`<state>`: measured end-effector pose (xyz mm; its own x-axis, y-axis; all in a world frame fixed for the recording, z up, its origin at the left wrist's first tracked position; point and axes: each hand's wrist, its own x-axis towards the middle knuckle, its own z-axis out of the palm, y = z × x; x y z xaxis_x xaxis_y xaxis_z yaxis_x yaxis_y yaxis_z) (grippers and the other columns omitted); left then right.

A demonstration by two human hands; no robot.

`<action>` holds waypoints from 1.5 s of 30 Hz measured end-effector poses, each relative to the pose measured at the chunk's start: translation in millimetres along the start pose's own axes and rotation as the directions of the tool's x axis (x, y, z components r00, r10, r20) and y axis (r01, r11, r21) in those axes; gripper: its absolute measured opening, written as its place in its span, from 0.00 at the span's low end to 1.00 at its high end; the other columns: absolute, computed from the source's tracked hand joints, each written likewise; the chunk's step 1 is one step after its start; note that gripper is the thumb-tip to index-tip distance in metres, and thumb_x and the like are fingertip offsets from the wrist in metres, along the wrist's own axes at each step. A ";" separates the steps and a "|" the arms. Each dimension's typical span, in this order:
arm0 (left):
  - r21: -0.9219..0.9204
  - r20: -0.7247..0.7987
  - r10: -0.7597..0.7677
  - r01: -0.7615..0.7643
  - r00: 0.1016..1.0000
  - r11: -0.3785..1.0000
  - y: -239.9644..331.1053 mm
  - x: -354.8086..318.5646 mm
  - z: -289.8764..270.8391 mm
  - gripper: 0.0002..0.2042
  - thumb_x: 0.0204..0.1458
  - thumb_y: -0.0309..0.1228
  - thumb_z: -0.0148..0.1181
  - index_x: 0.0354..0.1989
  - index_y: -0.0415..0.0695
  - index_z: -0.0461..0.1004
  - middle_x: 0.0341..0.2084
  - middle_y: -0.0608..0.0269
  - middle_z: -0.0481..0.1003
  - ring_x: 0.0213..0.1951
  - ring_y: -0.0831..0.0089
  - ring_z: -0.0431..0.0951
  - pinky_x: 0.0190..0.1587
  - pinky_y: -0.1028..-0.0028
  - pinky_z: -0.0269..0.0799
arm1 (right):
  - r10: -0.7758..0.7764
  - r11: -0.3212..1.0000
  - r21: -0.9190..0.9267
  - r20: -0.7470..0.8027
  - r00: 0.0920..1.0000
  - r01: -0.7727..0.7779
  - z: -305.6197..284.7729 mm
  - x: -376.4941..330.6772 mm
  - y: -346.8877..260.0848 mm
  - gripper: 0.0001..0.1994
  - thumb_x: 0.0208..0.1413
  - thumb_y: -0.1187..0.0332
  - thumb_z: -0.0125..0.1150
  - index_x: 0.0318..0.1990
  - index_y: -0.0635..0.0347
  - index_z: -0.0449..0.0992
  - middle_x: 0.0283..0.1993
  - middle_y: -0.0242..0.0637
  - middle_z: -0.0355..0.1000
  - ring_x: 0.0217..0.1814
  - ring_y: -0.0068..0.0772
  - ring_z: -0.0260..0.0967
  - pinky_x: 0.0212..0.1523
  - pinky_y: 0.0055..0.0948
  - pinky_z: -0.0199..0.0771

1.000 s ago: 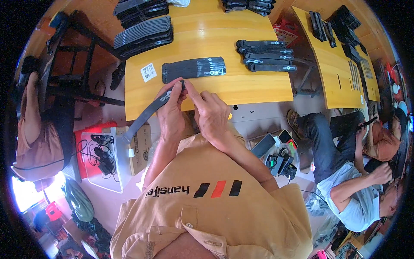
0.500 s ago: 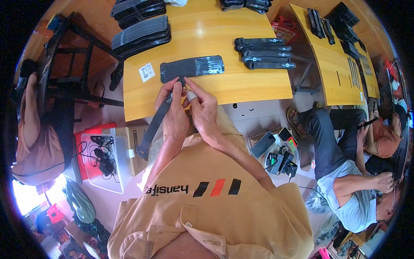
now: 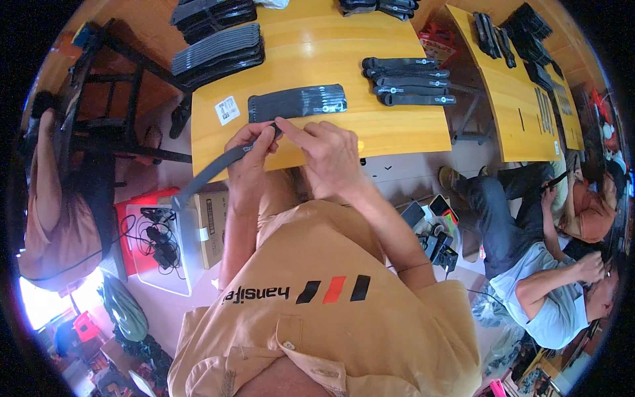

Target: The recorder uses a small punch tool to clear pre-cut holes or openings in flexible black textile strips at a manufacturing workbench.

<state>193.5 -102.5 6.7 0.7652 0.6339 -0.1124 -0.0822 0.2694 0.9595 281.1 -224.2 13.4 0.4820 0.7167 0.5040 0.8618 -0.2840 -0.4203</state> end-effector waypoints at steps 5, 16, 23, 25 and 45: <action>-0.068 0.243 -0.163 0.184 0.956 0.981 2.4 10.8 -20.9 0.05 0.50 0.27 0.58 0.32 0.38 0.74 0.23 0.64 0.74 0.26 0.82 0.69 0.31 0.83 0.65 | -0.085 0.993 0.089 0.094 0.992 0.077 -11.0 3.4 12.2 0.16 0.41 0.75 0.57 0.41 0.49 0.77 0.20 0.34 0.68 0.22 0.34 0.69 0.19 0.31 0.67; 0.030 -0.055 0.049 -0.048 0.997 0.998 -3.6 -9.8 19.8 0.06 0.50 0.28 0.57 0.32 0.37 0.74 0.24 0.65 0.74 0.27 0.82 0.70 0.32 0.83 0.65 | 0.422 0.770 0.589 -0.186 0.887 -0.243 38.0 -20.4 -15.3 0.15 0.46 0.80 0.53 0.43 0.60 0.75 0.26 0.44 0.71 0.24 0.35 0.71 0.25 0.27 0.71; 0.076 0.148 -0.066 0.055 0.987 0.996 5.3 6.8 -5.8 0.05 0.49 0.27 0.59 0.31 0.38 0.74 0.23 0.65 0.74 0.25 0.83 0.69 0.30 0.85 0.65 | 0.231 0.870 0.462 -0.075 0.970 -0.172 12.7 -14.1 7.1 0.18 0.45 0.82 0.52 0.44 0.57 0.76 0.23 0.42 0.70 0.22 0.35 0.70 0.23 0.28 0.69; 0.091 0.340 -0.242 0.225 0.909 0.970 15.4 16.2 -18.6 0.05 0.47 0.27 0.60 0.30 0.38 0.75 0.21 0.66 0.74 0.23 0.84 0.69 0.29 0.85 0.65 | 0.061 0.933 0.357 -0.032 0.998 -0.046 1.9 -12.0 16.4 0.17 0.43 0.81 0.53 0.43 0.56 0.76 0.21 0.39 0.69 0.21 0.36 0.69 0.21 0.29 0.68; -0.096 0.548 -0.431 0.566 0.717 0.819 9.2 31.1 -24.9 0.10 0.51 0.31 0.58 0.37 0.38 0.72 0.27 0.63 0.75 0.28 0.79 0.75 0.31 0.82 0.71 | 0.007 0.916 0.400 0.066 0.998 -0.033 -14.8 -11.2 17.7 0.17 0.39 0.87 0.52 0.38 0.64 0.77 0.25 0.43 0.70 0.24 0.38 0.70 0.25 0.28 0.69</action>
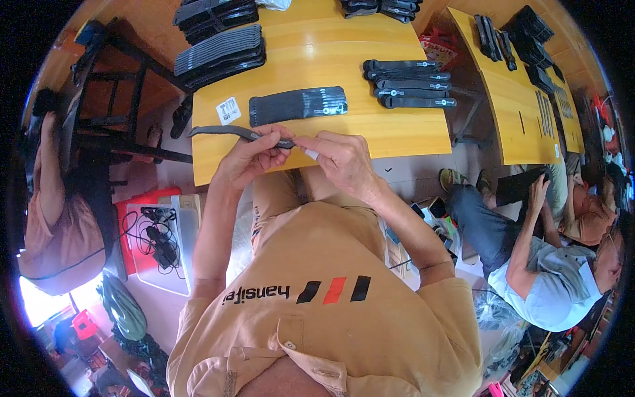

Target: The recorder uses a small punch tool to clear pre-cut holes or openings in flexible black textile strips at a manufacturing workbench.

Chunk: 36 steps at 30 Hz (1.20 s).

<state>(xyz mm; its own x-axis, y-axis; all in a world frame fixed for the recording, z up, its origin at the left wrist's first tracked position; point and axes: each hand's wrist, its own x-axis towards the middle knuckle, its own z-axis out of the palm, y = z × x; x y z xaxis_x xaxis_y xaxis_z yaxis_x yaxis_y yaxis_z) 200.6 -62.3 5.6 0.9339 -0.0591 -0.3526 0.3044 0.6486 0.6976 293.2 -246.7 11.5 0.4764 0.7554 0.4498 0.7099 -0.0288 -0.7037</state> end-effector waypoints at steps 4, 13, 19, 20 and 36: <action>-0.113 -0.134 0.188 -0.204 0.973 0.972 -21.1 -1.0 14.1 0.12 0.53 0.34 0.55 0.38 0.37 0.72 0.27 0.62 0.75 0.29 0.80 0.75 0.33 0.82 0.70 | 0.033 0.998 -0.048 -0.041 0.999 -0.035 0.9 -0.3 -0.4 0.17 0.38 0.88 0.51 0.38 0.65 0.77 0.25 0.43 0.70 0.24 0.38 0.69 0.24 0.27 0.68; 0.274 -0.424 0.347 -0.247 0.837 0.929 -43.3 4.7 28.9 0.12 0.55 0.32 0.49 0.25 0.37 0.74 0.17 0.63 0.74 0.18 0.82 0.71 0.23 0.83 0.66 | -0.065 0.891 -0.447 0.048 0.997 0.080 6.3 -7.5 -17.5 0.23 0.37 0.74 0.58 0.47 0.49 0.73 0.22 0.31 0.64 0.22 0.34 0.66 0.18 0.29 0.68; 0.387 -0.442 0.327 -0.152 0.835 0.909 -40.4 0.1 29.2 0.13 0.55 0.33 0.50 0.24 0.38 0.74 0.14 0.64 0.72 0.17 0.82 0.69 0.21 0.83 0.63 | -0.130 0.824 -0.537 0.130 0.983 0.180 -2.9 -0.4 -21.4 0.21 0.36 0.77 0.55 0.43 0.49 0.76 0.19 0.30 0.62 0.19 0.29 0.64 0.16 0.27 0.63; 0.389 -0.441 0.328 -0.152 0.835 0.909 -38.7 0.1 30.2 0.13 0.55 0.33 0.50 0.24 0.38 0.74 0.14 0.64 0.72 0.17 0.82 0.69 0.21 0.83 0.63 | -0.101 0.868 -0.474 0.125 0.987 0.149 -5.7 -0.8 -16.2 0.21 0.36 0.77 0.55 0.43 0.49 0.76 0.19 0.30 0.62 0.19 0.30 0.64 0.15 0.28 0.63; 0.528 -0.337 0.408 -0.188 0.848 0.828 -30.9 -7.5 35.8 0.15 0.53 0.37 0.53 0.22 0.37 0.72 0.12 0.68 0.69 0.16 0.84 0.65 0.19 0.82 0.60 | 0.362 0.921 0.171 -0.054 0.930 -0.349 15.0 -13.4 -11.6 0.16 0.42 0.79 0.53 0.40 0.55 0.78 0.22 0.42 0.69 0.21 0.33 0.68 0.22 0.25 0.64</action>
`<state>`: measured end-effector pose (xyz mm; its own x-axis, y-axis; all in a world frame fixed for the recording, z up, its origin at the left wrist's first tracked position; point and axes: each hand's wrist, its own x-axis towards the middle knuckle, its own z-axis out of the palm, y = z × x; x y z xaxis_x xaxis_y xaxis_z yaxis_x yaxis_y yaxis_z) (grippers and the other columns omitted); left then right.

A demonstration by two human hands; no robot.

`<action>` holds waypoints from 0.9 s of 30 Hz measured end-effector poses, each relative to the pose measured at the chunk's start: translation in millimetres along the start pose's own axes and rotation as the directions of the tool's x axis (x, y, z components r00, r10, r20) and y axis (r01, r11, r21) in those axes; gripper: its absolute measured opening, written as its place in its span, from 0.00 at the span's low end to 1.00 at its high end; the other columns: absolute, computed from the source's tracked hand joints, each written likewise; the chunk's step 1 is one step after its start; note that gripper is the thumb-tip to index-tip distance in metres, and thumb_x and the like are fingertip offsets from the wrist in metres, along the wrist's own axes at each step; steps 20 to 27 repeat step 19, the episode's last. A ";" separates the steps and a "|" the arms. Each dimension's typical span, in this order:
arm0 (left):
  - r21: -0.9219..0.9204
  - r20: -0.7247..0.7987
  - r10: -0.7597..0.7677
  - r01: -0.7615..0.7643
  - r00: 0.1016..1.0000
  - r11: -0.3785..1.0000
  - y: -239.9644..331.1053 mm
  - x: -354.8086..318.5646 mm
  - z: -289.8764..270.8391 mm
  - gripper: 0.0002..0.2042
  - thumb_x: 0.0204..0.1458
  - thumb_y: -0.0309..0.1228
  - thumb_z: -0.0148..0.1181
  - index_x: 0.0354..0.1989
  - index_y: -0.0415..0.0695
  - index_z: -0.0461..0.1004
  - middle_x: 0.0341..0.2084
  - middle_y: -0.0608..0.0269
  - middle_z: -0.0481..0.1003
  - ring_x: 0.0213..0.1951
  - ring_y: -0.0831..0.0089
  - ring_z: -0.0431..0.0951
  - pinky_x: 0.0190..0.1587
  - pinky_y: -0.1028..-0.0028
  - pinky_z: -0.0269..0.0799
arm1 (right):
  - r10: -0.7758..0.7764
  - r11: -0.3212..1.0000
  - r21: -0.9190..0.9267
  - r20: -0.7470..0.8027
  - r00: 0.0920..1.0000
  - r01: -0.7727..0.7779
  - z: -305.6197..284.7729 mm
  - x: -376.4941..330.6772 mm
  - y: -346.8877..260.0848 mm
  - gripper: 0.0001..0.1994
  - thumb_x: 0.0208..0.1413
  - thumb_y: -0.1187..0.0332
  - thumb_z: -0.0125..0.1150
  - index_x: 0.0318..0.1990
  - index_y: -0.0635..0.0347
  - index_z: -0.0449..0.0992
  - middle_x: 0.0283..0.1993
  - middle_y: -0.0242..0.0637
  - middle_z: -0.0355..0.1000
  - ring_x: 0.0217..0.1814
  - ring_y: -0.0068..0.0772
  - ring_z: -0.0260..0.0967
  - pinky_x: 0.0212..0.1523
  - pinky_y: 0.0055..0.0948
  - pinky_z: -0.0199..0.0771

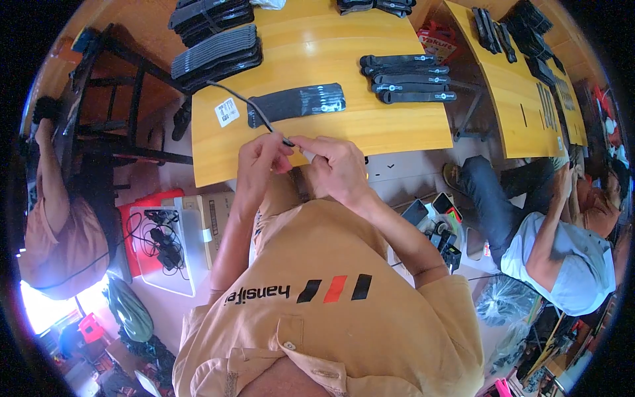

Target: The recorder uses a small punch tool to clear pre-cut holes or openings in flexible black textile strips at a manufacturing workbench.

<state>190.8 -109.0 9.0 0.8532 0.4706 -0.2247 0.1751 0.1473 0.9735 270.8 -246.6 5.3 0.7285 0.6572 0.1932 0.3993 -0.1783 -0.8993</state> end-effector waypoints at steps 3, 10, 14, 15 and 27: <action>0.163 -0.006 0.139 -0.136 0.990 0.977 -4.8 -4.8 -1.8 0.14 0.51 0.35 0.57 0.20 0.37 0.71 0.12 0.69 0.68 0.17 0.85 0.64 0.19 0.82 0.59 | 0.072 0.973 0.216 0.030 0.997 -0.076 2.7 -3.9 -3.2 0.14 0.48 0.80 0.51 0.42 0.58 0.77 0.23 0.40 0.72 0.22 0.22 0.66 0.23 0.20 0.63; 0.220 0.028 0.209 -0.210 0.977 0.953 4.6 -17.1 -2.7 0.14 0.50 0.33 0.59 0.18 0.36 0.68 0.10 0.68 0.66 0.16 0.85 0.62 0.18 0.81 0.58 | 0.283 0.748 0.509 0.337 0.898 -0.426 -9.8 -2.0 -10.0 0.12 0.53 0.78 0.51 0.44 0.62 0.76 0.21 0.28 0.67 0.19 0.14 0.57 0.18 0.13 0.53; 0.322 0.080 0.195 -0.211 0.977 0.923 7.7 -17.4 -8.3 0.13 0.51 0.32 0.58 0.19 0.36 0.69 0.11 0.68 0.67 0.17 0.85 0.63 0.19 0.81 0.58 | 0.331 0.689 0.510 0.410 0.850 -0.514 -15.5 -1.2 -18.5 0.13 0.53 0.77 0.49 0.44 0.60 0.76 0.18 0.26 0.63 0.17 0.12 0.53 0.16 0.13 0.47; 0.227 0.096 0.178 -0.196 0.979 0.954 4.8 -16.1 -9.6 0.13 0.51 0.32 0.58 0.20 0.36 0.69 0.11 0.67 0.67 0.17 0.84 0.64 0.20 0.81 0.59 | 0.338 0.694 0.493 0.420 0.842 -0.525 -16.4 -1.0 -20.3 0.13 0.53 0.77 0.49 0.44 0.60 0.76 0.18 0.26 0.62 0.17 0.12 0.53 0.15 0.13 0.47; 0.117 0.105 0.140 -0.152 0.985 0.981 2.4 -15.4 -12.3 0.11 0.51 0.32 0.57 0.23 0.38 0.70 0.13 0.66 0.69 0.18 0.83 0.66 0.21 0.81 0.60 | 0.344 0.698 0.481 0.426 0.837 -0.531 -18.2 -0.1 -22.8 0.14 0.53 0.78 0.47 0.45 0.59 0.76 0.19 0.27 0.62 0.17 0.13 0.53 0.15 0.13 0.47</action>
